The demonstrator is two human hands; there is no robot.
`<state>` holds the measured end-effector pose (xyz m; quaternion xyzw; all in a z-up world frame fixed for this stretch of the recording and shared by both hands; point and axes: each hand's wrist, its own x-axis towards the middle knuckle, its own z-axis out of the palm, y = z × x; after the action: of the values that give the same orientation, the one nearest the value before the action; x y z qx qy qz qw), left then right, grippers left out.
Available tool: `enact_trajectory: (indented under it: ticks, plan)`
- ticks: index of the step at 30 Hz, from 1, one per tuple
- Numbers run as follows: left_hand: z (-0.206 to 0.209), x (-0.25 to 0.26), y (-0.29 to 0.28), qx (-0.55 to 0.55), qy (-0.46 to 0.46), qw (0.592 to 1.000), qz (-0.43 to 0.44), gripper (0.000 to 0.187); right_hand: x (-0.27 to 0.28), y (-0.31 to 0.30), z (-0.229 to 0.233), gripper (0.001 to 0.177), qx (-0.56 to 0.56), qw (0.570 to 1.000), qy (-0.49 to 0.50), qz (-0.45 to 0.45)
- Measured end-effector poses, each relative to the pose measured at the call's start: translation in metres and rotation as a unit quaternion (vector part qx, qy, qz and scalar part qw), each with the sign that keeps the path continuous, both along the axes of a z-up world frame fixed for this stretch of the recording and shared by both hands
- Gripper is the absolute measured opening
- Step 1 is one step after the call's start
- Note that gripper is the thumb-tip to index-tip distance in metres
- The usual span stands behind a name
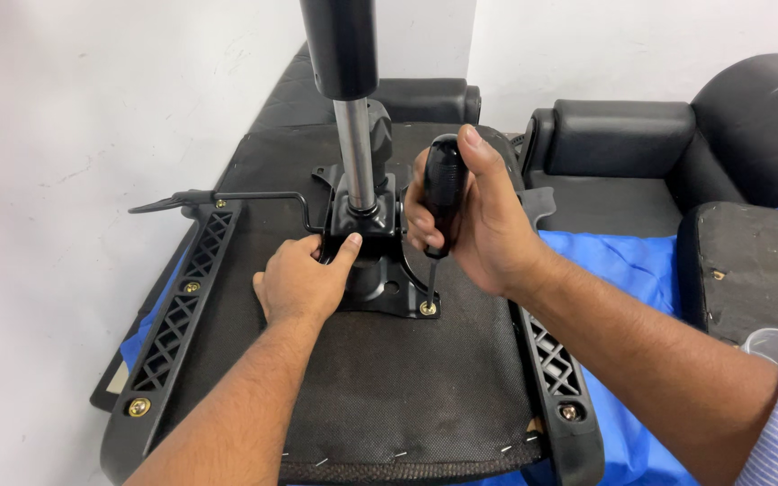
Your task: The person uses a screwdriver to remove screws from a black metal base attached to a chair seat, then reattaches the base and tightens the screws. The person handles the seat, base, and screws throughout.
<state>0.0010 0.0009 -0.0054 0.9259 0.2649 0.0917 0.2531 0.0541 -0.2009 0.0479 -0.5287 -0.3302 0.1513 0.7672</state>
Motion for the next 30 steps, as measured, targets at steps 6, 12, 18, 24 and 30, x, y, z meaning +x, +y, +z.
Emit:
enact_trajectory:
  ticks: [6,12,18,24,30]
  plan:
    - [-0.004,0.002,0.001,-0.004,0.001,1.000,0.007,0.057,0.002,-0.006,0.008,0.068,-0.039,0.999,-0.015,0.020]
    - [-0.009,0.003,0.002,0.009,-0.007,1.000,0.008,0.059,0.004,-0.009,0.000,0.074,0.006,0.999,-0.005,0.048]
    - [-0.016,0.004,0.003,0.042,-0.065,0.997,0.000,0.060,0.003,-0.011,-0.002,0.067,0.011,0.998,0.021,0.051]
    - [-0.011,0.000,-0.002,0.052,-0.049,0.997,0.004,0.057,-0.003,-0.009,0.008,0.066,-0.018,0.999,0.040,0.017]
    - [-0.005,-0.002,-0.005,0.044,-0.026,0.999,0.014,0.052,-0.006,-0.002,0.005,0.069,-0.004,0.999,0.046,-0.013]
